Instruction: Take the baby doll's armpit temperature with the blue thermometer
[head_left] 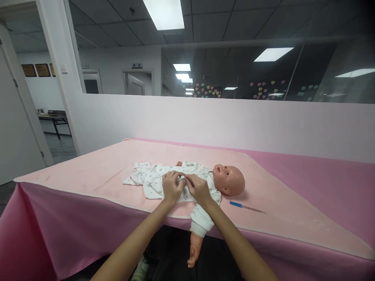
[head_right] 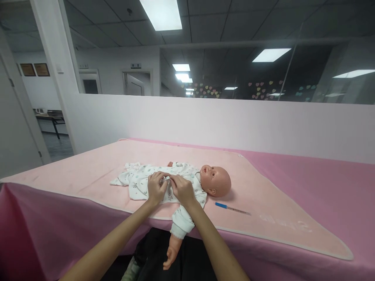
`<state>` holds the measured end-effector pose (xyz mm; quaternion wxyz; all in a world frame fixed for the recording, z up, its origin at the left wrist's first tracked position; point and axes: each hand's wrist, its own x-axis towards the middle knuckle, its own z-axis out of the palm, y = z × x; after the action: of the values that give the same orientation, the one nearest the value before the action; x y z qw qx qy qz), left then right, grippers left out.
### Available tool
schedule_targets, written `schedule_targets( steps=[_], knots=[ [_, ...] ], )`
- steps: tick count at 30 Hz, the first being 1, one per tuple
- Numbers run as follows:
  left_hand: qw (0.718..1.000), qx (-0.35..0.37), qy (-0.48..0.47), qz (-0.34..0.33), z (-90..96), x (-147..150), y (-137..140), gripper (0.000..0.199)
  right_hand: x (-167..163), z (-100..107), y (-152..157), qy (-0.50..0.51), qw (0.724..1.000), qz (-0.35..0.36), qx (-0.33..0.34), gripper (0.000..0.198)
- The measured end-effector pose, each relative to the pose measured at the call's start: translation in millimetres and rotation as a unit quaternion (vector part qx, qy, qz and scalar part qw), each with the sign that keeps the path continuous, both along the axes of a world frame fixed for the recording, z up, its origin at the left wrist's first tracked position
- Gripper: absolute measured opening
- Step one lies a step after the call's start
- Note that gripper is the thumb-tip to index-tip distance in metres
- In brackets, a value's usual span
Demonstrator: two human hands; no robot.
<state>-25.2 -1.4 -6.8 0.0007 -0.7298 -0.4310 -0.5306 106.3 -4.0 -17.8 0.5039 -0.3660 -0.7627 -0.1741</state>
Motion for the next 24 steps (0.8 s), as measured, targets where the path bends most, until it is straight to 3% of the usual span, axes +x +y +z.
schedule_targets(
  steps=[6,16,24],
  knots=[
    [0.999,0.031,-0.021,-0.015,0.8,2.5,-1.3,0.031,0.3,2.2,-1.7,0.006,1.0,-0.007,0.006,0.018],
    [0.999,0.046,-0.004,-0.012,2.3,4.8,-0.6,0.016,0.1,8.5,-6.1,0.002,0.999,-0.042,-0.001,0.019],
    [0.999,0.038,-0.016,-0.012,4.4,5.8,-1.4,0.029,0.7,10.9,-8.1,0.0,0.998,-0.053,-0.028,0.021]
  ],
)
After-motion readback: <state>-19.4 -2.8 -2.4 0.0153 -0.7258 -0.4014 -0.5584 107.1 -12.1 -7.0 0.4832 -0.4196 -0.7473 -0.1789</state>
